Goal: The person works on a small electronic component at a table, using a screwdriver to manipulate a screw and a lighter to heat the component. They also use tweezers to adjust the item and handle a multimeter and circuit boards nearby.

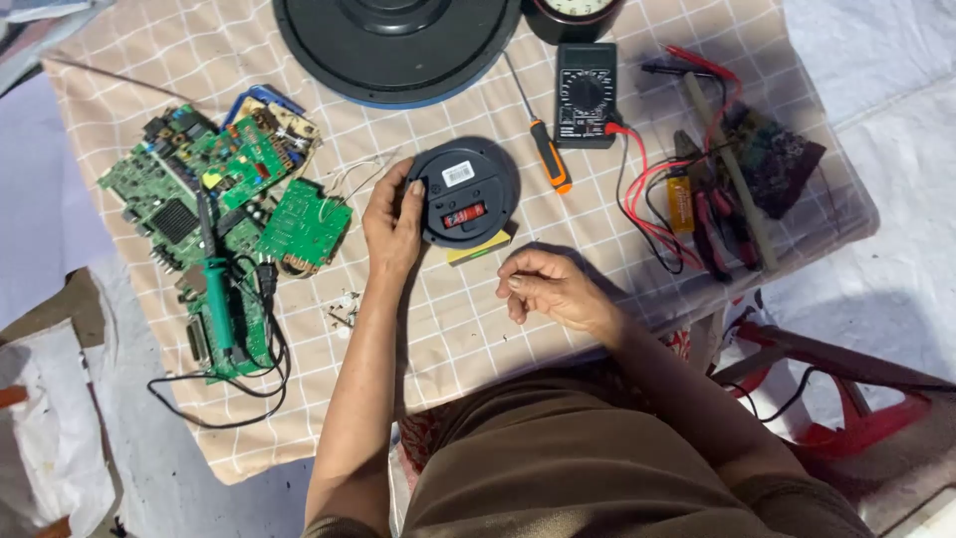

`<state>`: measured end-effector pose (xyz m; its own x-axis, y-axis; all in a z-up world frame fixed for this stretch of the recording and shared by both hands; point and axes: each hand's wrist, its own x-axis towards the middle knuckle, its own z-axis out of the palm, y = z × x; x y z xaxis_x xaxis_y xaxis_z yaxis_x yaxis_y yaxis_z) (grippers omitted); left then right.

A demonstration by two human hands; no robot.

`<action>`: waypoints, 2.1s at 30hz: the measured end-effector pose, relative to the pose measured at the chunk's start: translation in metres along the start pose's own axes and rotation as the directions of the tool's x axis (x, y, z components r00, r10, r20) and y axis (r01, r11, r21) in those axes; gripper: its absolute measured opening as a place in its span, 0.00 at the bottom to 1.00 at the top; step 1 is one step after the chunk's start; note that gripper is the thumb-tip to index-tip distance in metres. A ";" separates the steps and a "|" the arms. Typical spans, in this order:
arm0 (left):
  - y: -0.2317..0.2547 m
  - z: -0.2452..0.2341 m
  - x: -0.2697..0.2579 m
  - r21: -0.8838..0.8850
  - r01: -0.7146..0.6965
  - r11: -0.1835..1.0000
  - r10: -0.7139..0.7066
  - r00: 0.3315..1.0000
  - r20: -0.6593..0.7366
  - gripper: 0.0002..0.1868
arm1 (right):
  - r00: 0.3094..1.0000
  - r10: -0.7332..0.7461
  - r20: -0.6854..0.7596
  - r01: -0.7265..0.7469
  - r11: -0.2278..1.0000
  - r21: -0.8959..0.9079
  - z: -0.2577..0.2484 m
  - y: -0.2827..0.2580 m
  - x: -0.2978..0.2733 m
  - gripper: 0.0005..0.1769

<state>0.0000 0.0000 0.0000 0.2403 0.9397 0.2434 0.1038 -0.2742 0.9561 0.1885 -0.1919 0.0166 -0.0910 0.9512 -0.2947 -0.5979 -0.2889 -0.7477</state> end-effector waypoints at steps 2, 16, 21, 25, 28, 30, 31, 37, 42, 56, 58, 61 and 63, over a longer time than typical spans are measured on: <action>0.009 0.000 -0.006 0.022 -0.025 0.999 0.025 1.000 0.005 0.17 | 1.000 -0.002 -0.010 0.002 1.000 -0.007 -0.002 0.003 0.000 0.11; 0.029 -0.001 -0.014 -0.021 -0.050 0.999 0.048 0.994 -0.102 0.16 | 0.956 -0.213 -0.202 0.174 0.966 -0.193 0.005 -0.009 0.002 0.10; 0.021 0.006 -0.013 -0.163 -0.008 0.987 -0.013 0.991 -0.132 0.19 | 0.896 -0.388 -0.217 0.294 0.883 -0.366 -0.003 -0.054 0.007 0.11; 0.017 0.003 -0.011 -0.155 -0.035 0.987 0.018 0.994 -0.111 0.18 | 0.790 -0.497 -0.360 0.268 0.807 -0.526 -0.020 -0.108 -0.015 0.13; 0.025 0.005 -0.010 -0.167 -0.025 0.986 0.006 0.993 -0.115 0.18 | 0.697 -0.638 -0.328 0.097 0.536 -0.839 -0.052 -0.147 -0.038 0.06; 0.036 0.008 -0.010 -0.143 -0.041 0.989 0.024 0.993 -0.114 0.17 | 0.546 -0.689 -0.476 0.101 0.618 -0.779 -0.092 -0.149 -0.048 0.07; 0.037 0.008 -0.010 -0.143 -0.037 0.989 0.021 0.994 -0.111 0.17 | 0.546 -0.687 -0.479 0.097 0.620 -0.778 -0.099 -0.152 -0.057 0.07; 0.030 0.005 -0.011 -0.082 -0.061 0.995 0.054 0.995 -0.083 0.17 | 0.526 -0.728 -0.439 -0.156 0.425 -0.892 -0.136 -0.150 -0.087 0.05; 0.024 0.001 -0.012 -0.059 -0.060 0.996 0.055 0.995 -0.083 0.16 | 0.549 -0.730 -0.407 -0.124 0.410 -0.904 -0.138 -0.145 -0.099 0.08; 0.023 0.000 -0.013 -0.079 -0.029 0.996 0.023 0.997 -0.076 0.18 | 0.601 -0.678 -0.424 -0.343 0.260 -0.903 -0.153 -0.161 -0.116 0.05; 0.031 0.003 -0.012 -0.042 -0.049 0.998 0.045 0.995 -0.091 0.17 | 0.614 -0.655 -0.440 -0.332 0.291 -0.897 -0.146 -0.153 -0.105 0.08; 0.034 0.004 -0.012 -0.032 -0.037 0.999 0.033 0.994 -0.100 0.17 | 0.653 -0.599 -0.464 -0.358 0.296 -0.885 -0.155 -0.135 -0.089 0.11; 0.032 0.002 -0.013 -0.017 -0.035 0.999 0.034 0.995 -0.093 0.17 | 0.674 -0.579 -0.458 -0.434 0.192 -0.880 -0.161 -0.126 -0.080 0.13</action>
<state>0.0019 -0.0214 0.0272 0.1524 0.9449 0.2896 0.0787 -0.3037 0.9495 0.3999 -0.2493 0.0387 0.6499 0.7590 -0.0386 0.6258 -0.5632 -0.5396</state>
